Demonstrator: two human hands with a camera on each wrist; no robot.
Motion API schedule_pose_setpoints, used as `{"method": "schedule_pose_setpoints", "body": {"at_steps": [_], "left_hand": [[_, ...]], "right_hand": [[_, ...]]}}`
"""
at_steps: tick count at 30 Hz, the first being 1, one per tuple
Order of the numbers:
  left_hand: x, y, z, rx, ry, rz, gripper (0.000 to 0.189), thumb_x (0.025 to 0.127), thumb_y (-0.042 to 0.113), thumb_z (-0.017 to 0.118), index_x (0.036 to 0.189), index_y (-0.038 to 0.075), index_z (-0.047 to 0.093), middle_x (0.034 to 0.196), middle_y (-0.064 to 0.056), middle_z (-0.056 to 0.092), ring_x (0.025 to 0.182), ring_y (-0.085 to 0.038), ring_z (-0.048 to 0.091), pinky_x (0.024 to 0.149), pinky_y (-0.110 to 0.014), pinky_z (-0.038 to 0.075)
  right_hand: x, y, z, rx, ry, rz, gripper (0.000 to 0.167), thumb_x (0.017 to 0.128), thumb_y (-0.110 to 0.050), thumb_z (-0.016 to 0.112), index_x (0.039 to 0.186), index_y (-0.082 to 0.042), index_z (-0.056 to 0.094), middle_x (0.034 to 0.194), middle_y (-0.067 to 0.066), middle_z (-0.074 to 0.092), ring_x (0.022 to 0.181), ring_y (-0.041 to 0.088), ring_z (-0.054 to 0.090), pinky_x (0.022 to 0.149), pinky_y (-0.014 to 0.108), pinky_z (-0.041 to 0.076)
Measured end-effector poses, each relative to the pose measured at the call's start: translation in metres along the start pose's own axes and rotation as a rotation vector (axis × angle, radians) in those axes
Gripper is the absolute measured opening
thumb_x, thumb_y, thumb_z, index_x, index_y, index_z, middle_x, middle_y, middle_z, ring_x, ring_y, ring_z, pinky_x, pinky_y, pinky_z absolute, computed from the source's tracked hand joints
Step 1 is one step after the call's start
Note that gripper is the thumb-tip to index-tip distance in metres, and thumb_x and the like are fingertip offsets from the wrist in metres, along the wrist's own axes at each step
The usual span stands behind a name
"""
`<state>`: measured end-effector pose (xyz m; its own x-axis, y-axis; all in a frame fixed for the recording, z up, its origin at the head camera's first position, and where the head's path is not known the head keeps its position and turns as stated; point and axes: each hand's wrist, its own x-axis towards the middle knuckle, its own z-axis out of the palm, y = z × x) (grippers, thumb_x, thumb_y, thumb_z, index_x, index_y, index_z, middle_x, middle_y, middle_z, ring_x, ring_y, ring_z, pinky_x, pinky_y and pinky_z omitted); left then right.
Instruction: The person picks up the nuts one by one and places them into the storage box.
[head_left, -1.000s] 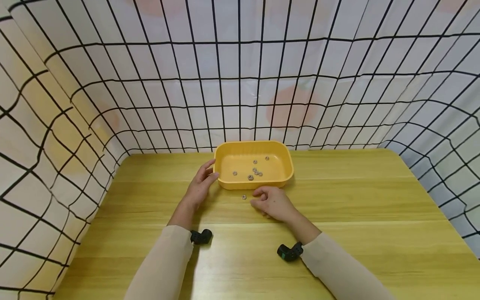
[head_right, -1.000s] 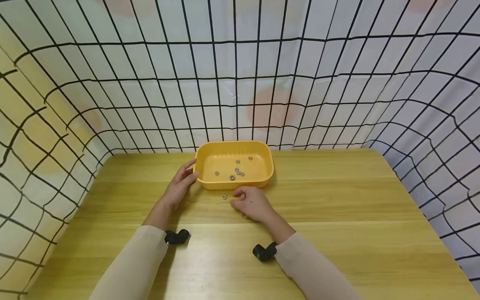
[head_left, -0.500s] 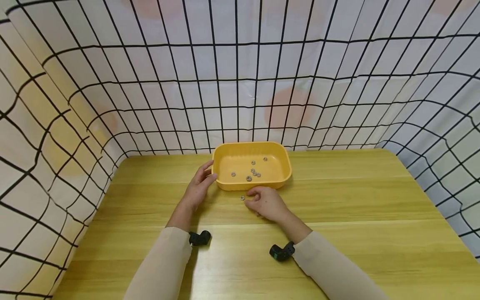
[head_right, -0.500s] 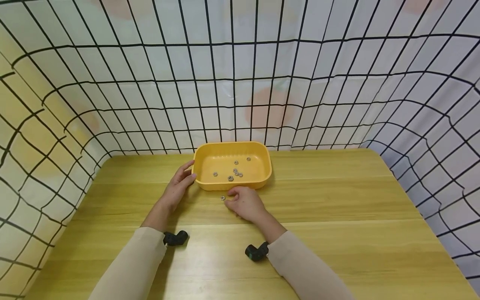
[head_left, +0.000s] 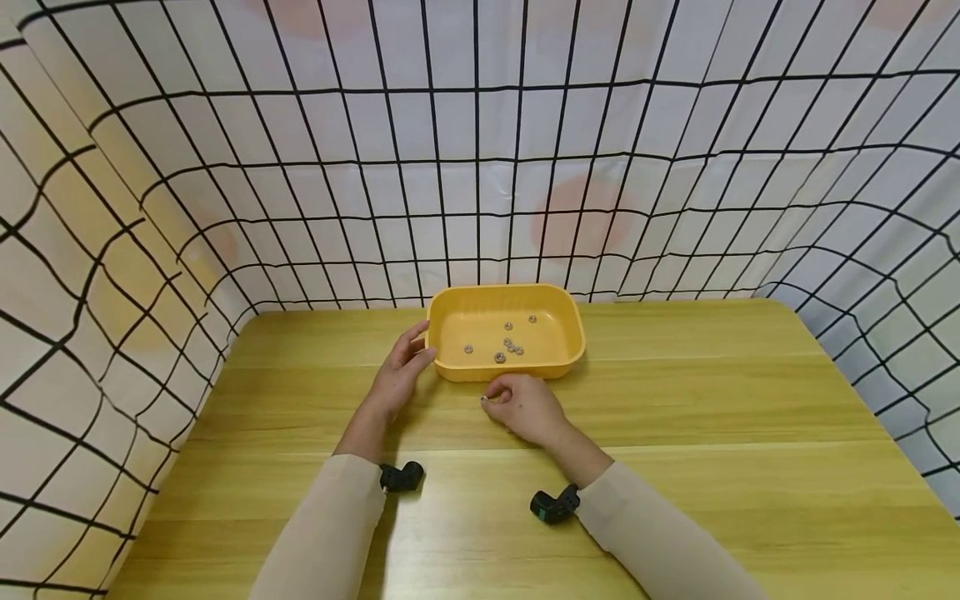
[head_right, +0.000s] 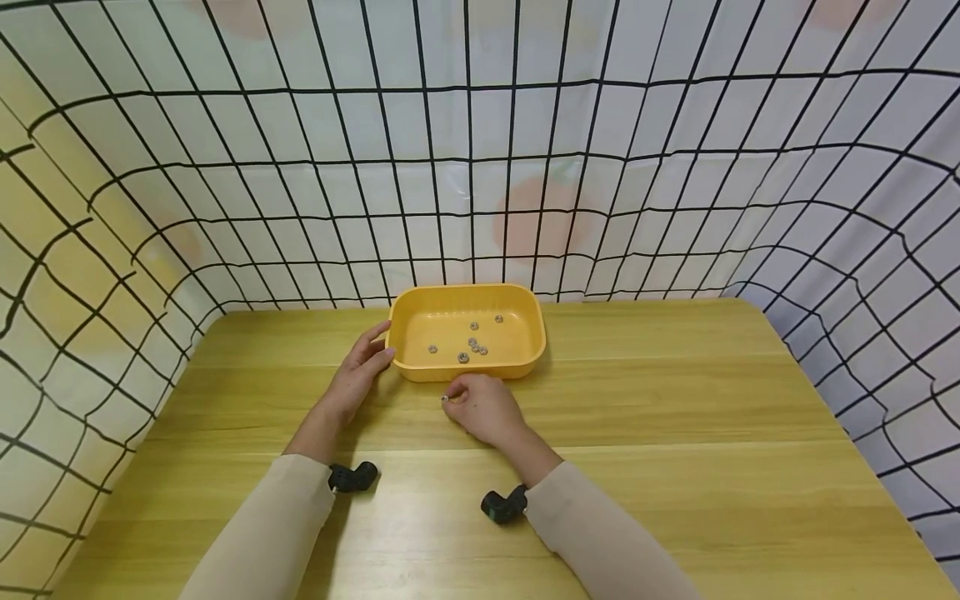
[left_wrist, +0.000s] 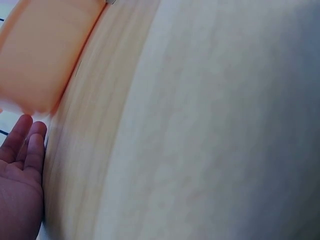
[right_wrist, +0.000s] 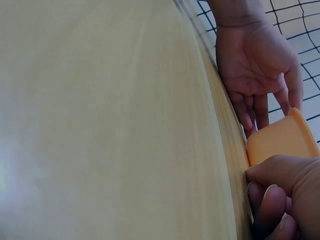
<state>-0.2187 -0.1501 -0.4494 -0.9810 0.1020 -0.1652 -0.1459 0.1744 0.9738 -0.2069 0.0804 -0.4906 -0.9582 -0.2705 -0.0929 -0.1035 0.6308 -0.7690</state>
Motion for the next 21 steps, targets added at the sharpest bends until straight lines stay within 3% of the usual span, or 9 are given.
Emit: {"method": "schedule_pose_setpoints", "body": {"at_steps": [11, 21], "left_hand": [[0.000, 0.000, 0.000, 0.001, -0.008, -0.007, 0.057, 0.107, 0.027, 0.055, 0.160, 0.023, 0.034, 0.161, -0.020, 0.039, 0.151, -0.037, 0.035, 0.126, -0.058, 0.021], [-0.001, -0.001, 0.001, -0.008, -0.009, 0.000, 0.057, 0.107, 0.027, 0.055, 0.160, 0.020, 0.034, 0.161, -0.021, 0.039, 0.151, -0.038, 0.034, 0.126, -0.059, 0.020]], "right_hand": [[-0.002, -0.002, 0.000, -0.081, 0.033, -0.011, 0.009, 0.090, -0.029, 0.077, 0.089, -0.020, 0.074, 0.072, -0.008, 0.066, 0.064, 0.008, 0.058, 0.063, 0.026, 0.047], [-0.015, -0.003, -0.006, -0.045, 0.018, -0.051, 0.010, 0.091, -0.029, 0.077, 0.089, -0.020, 0.073, 0.071, -0.009, 0.066, 0.063, 0.008, 0.058, 0.063, 0.025, 0.047]]}}
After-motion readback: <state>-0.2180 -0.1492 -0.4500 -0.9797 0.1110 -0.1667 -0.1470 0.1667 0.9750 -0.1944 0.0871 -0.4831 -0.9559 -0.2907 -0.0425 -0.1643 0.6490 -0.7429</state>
